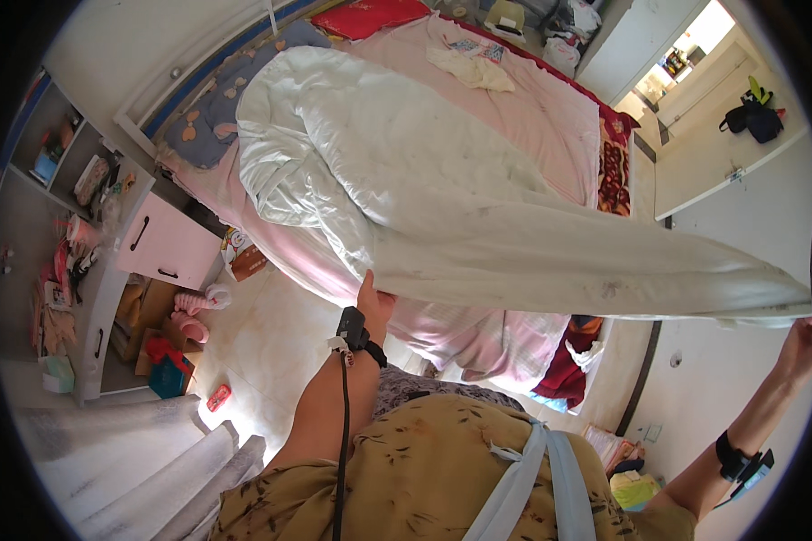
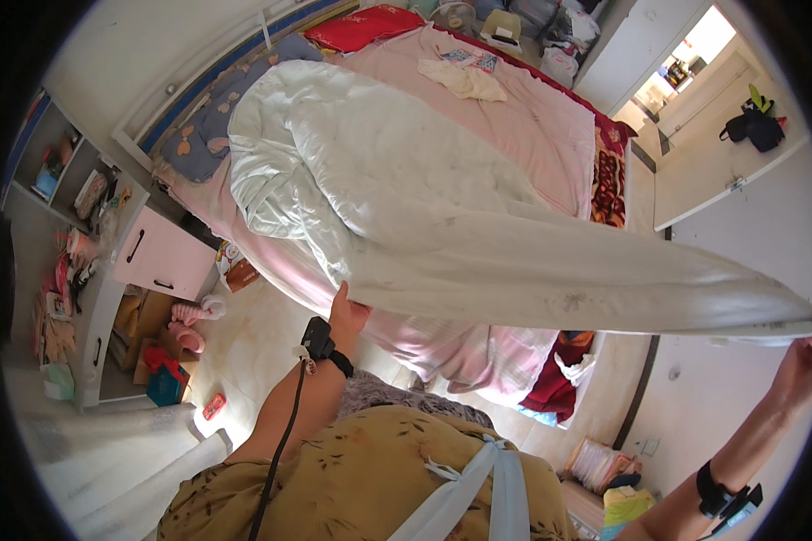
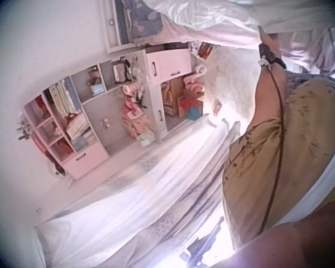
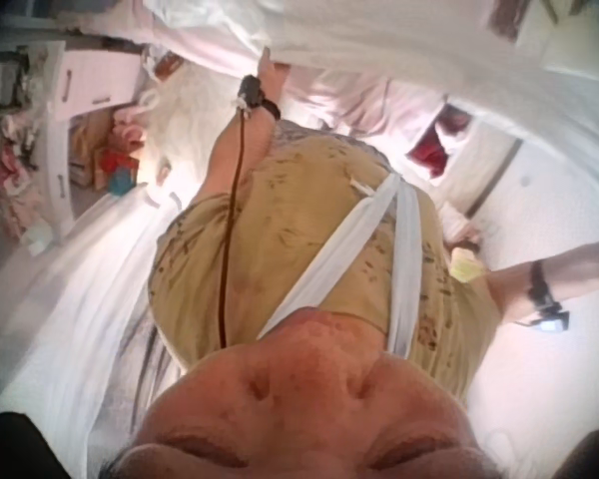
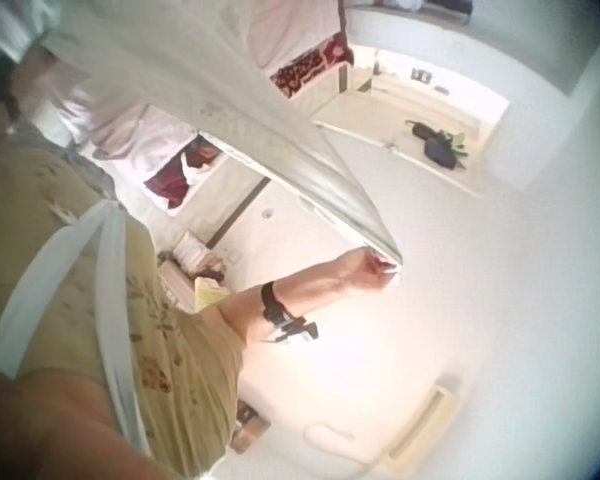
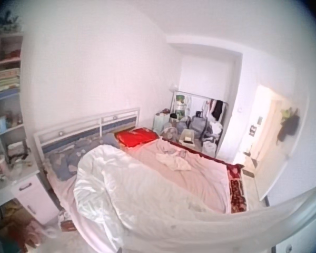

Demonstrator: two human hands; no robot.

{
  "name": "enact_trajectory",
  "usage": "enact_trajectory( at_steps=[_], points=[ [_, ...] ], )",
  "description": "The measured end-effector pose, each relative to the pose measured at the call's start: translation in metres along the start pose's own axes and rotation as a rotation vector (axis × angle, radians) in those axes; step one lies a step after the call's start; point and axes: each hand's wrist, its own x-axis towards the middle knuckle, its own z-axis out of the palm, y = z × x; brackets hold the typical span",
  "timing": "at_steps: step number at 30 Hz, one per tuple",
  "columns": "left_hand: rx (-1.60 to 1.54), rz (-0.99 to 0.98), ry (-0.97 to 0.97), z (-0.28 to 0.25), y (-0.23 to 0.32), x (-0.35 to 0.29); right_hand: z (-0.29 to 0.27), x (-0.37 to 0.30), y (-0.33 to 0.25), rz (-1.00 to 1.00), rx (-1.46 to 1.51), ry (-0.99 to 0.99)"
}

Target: The person folds a colorful pillow, a pink plush toy, a white duvet, and a dark garment on a bed in a bedroom. The person then adjusts the bedsheet and a red patterned blanket.

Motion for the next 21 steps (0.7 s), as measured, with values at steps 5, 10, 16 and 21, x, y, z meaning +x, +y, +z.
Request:
enact_trajectory(
  at_steps=[5,10,16,21],
  points=[
    [-0.086,-0.047,0.037,0.027,-0.026,0.019,-0.03,-0.003,-0.026,-0.039,-0.011,0.195],
    [0.047,-0.119,0.249,0.059,-0.073,0.029,-0.045,-0.004,-0.042,0.048,-0.009,0.038],
    [-0.126,-0.037,-0.167,0.057,-0.093,0.055,-0.086,0.014,-0.065,0.003,0.013,0.151],
    [0.249,0.244,-0.154,0.042,-0.067,0.079,-0.141,0.005,-0.057,0.001,-0.044,0.202]
  ],
)
